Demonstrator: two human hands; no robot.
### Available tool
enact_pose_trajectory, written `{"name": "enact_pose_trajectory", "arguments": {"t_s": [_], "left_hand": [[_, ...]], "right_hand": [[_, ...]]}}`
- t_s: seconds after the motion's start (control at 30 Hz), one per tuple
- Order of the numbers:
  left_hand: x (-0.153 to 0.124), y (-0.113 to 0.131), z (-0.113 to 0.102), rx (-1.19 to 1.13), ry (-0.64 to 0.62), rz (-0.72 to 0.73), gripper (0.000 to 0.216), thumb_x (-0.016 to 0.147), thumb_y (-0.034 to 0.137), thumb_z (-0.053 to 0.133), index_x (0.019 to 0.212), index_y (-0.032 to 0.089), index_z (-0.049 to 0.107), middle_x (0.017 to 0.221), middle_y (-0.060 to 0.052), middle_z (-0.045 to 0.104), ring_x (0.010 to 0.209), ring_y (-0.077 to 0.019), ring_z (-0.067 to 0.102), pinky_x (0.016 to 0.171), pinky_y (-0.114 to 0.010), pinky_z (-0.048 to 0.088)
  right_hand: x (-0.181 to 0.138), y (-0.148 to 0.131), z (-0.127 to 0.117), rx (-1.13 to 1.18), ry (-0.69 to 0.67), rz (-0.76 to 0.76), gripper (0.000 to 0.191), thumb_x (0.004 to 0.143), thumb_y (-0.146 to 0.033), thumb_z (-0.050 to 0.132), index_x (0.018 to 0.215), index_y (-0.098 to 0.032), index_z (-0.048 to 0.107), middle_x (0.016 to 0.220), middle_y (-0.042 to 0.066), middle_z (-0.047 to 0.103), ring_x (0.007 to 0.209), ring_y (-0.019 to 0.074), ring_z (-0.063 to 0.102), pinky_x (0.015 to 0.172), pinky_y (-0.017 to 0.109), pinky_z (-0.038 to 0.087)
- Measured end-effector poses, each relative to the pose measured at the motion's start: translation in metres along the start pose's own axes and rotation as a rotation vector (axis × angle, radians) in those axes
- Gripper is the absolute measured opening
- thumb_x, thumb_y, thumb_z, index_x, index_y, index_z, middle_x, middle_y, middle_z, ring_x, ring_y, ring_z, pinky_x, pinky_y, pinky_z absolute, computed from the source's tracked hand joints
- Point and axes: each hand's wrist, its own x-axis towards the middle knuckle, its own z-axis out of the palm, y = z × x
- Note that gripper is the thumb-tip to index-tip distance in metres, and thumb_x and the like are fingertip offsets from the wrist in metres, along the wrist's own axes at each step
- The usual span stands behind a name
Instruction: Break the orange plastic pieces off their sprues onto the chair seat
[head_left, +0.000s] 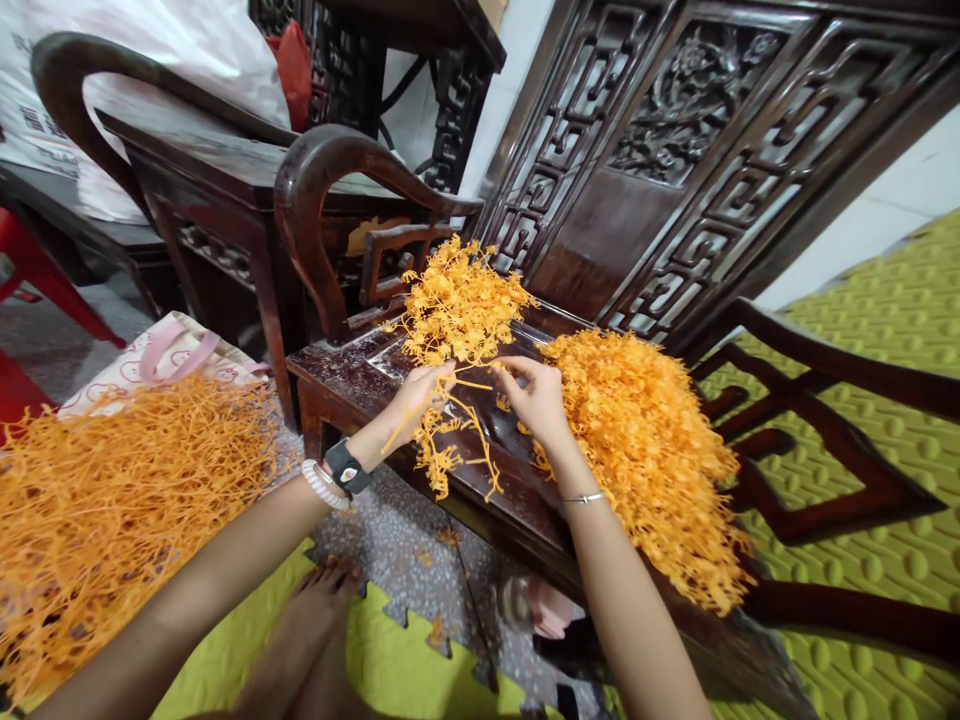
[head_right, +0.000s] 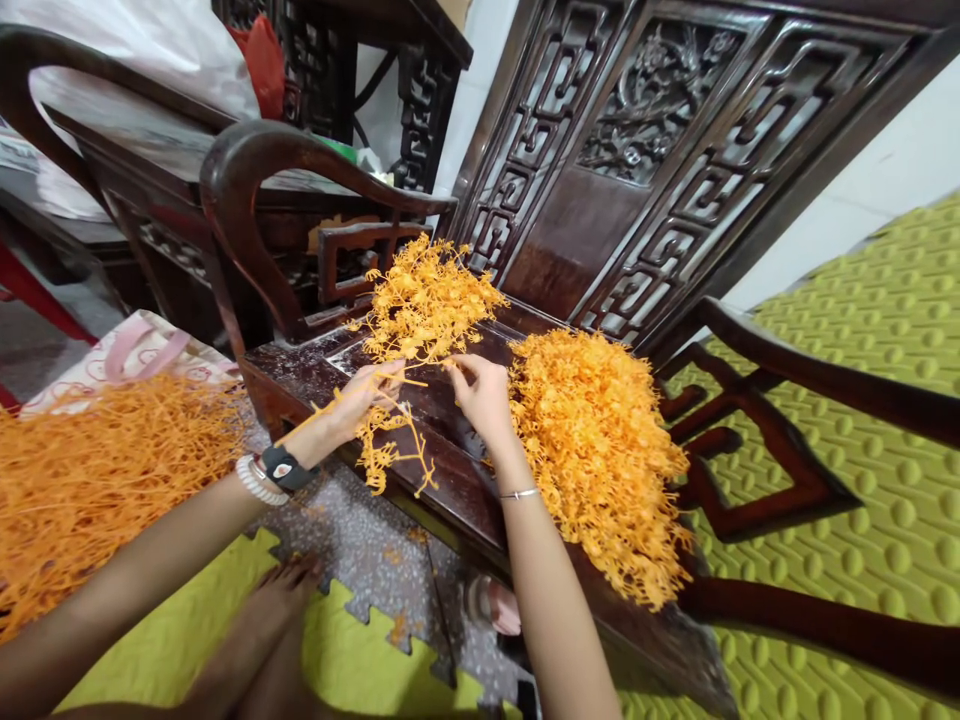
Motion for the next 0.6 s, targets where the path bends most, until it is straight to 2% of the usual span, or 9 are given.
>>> {"name": "enact_pose_trajectory", "arguments": {"t_s": [0.3,0.6], "left_hand": [[0.005,-0.01,0.001,0.178,-0.013,-0.002,0.038,0.077,0.043,0.06,0.055,0.017,0.043,0.039,0.01,0.027,0.034,-0.003,0.024,0.04,-0.019,0.017],[0.004,-0.01,0.003,0.248,-0.03,-0.01,0.036,0.081,0.039,0.054,0.055,0.018,0.041,0.044,0.009,0.03,0.036,-0.0035,0.025,0.041,-0.02,0.017]], "right_hand": [[0.004,0.004,0.009,-0.023,0.145,0.107,0.029,0.081,-0.032,0.053,0.09,-0.014,0.074,0.081,0.01,0.074,0.054,0.0186,0.063,0.052,0.028,0.047],[-0.001,-0.007,0.01,-0.192,0.236,0.074,0.027,0.082,-0.026,0.048,0.09,-0.016,0.072,0.082,0.008,0.072,0.055,0.0167,0.06,0.056,0.029,0.046]]}}
